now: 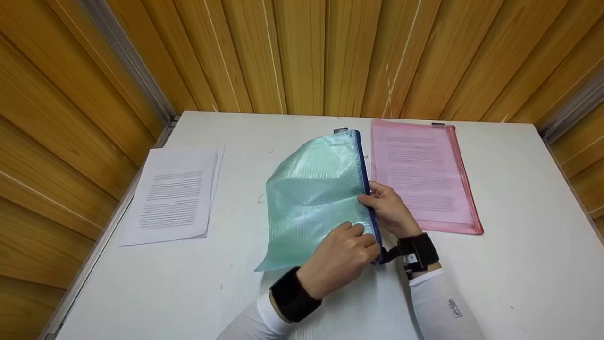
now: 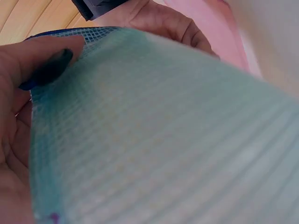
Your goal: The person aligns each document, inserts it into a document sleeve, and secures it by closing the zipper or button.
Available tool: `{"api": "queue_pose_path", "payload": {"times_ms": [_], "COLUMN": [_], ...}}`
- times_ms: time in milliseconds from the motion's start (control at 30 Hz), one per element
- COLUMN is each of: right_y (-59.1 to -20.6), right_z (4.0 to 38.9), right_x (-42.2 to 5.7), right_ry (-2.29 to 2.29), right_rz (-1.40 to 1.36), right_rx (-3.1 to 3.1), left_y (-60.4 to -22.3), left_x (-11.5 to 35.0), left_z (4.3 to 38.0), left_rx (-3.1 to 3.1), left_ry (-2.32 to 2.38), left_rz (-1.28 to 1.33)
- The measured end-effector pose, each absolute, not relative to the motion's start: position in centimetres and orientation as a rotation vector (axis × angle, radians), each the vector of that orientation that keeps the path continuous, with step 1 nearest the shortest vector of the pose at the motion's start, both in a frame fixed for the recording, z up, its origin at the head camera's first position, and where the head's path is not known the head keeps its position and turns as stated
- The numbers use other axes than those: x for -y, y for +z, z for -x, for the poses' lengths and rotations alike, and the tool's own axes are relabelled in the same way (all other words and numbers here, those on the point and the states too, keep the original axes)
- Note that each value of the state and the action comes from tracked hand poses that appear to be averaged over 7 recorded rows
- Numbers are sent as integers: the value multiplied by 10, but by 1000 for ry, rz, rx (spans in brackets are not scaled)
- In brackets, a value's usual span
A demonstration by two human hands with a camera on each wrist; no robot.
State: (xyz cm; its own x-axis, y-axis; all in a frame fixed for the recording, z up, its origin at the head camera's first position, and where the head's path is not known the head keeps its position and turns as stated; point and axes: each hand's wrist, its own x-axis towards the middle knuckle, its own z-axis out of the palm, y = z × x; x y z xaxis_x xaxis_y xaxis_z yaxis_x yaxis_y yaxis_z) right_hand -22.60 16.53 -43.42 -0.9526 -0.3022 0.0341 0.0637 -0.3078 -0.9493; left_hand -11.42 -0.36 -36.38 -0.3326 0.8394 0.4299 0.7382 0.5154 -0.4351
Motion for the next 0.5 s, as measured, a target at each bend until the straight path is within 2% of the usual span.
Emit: {"api": "queue_pose_path", "payload": {"times_ms": [233,500], "right_y": [-440,-439], "right_z": [230,229], "right_x": [-162,-160], "right_ry": [-2128,-2139], "right_rz": [88,61], "right_rx": [-1949,-1861], "left_y": [-374,-388], "left_x": [6,15], "left_z": [120,140], "left_rx": [2279,2398], "left_ry": [310,368], "left_rz": [1188,990]}}
